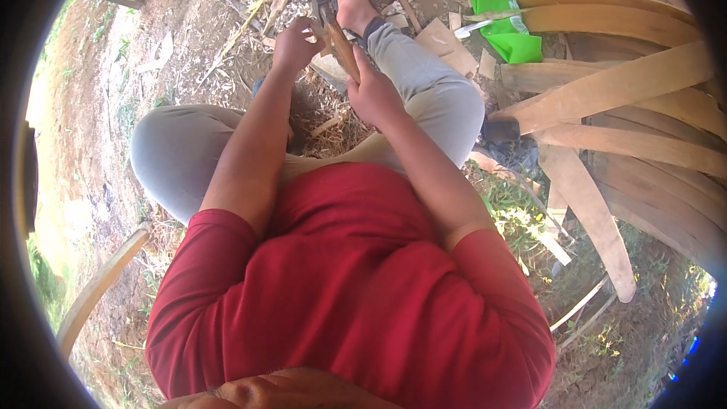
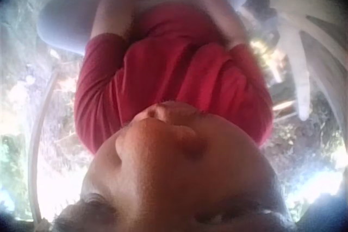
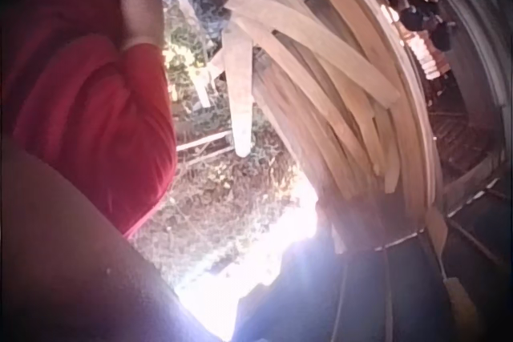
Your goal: The person holds a wooden block and uses a hand tool to carve the surface, then picks up a smaller piece of wood and taps it with a hammer.
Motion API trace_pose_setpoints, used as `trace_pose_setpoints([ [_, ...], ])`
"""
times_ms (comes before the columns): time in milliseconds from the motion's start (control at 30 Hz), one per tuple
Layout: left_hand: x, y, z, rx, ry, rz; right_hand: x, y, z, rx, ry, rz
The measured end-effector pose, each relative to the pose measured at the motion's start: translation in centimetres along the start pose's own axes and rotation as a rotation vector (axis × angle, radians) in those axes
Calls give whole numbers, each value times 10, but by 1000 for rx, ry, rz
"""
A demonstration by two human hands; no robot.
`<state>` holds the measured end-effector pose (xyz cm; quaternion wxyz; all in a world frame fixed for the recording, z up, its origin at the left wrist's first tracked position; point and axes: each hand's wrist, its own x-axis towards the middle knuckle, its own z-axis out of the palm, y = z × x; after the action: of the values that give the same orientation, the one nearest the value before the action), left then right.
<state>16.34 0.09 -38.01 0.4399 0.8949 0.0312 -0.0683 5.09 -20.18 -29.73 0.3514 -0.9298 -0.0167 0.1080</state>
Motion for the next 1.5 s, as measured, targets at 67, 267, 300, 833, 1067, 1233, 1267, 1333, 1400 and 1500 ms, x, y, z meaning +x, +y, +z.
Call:
trace_pose_setpoints([
  [67, -1, -31, 13, 25, 4, -14, 3, 3, 8, -63, -85, 34],
  [267, -4, -23, 17, 72, -107, -100, 2, 13, 14, -135, -120, 41],
  [300, -5, -23, 18, 63, -90, -94, 1, 6, 9, -124, -122, 64],
  [833, -2, -13, 12, 52, -65, -41, -2, -4, -9, -98, -111, 70],
  [1067, -9, -34, 27, 111, -118, -60, -4, 14, 11, -77, -139, 108],
  [1233, -8, -36, 27, 37, -138, -107, -11, 11, 16, -2, 3, -2],
  [1267, -9, -33, 26, 24, -146, -120, -11, 11, 17, 0, -2, -4],
  [1333, -9, -34, 26, 57, -118, -111, -7, 8, 15, 2, -8, -14],
  [1400, -10, -34, 25, 115, -93, -101, -4, 8, 19, -71, -93, 70],
  [1500, -12, -36, 22, 89, -80, -113, -3, 6, 19, -68, -96, 95],
])
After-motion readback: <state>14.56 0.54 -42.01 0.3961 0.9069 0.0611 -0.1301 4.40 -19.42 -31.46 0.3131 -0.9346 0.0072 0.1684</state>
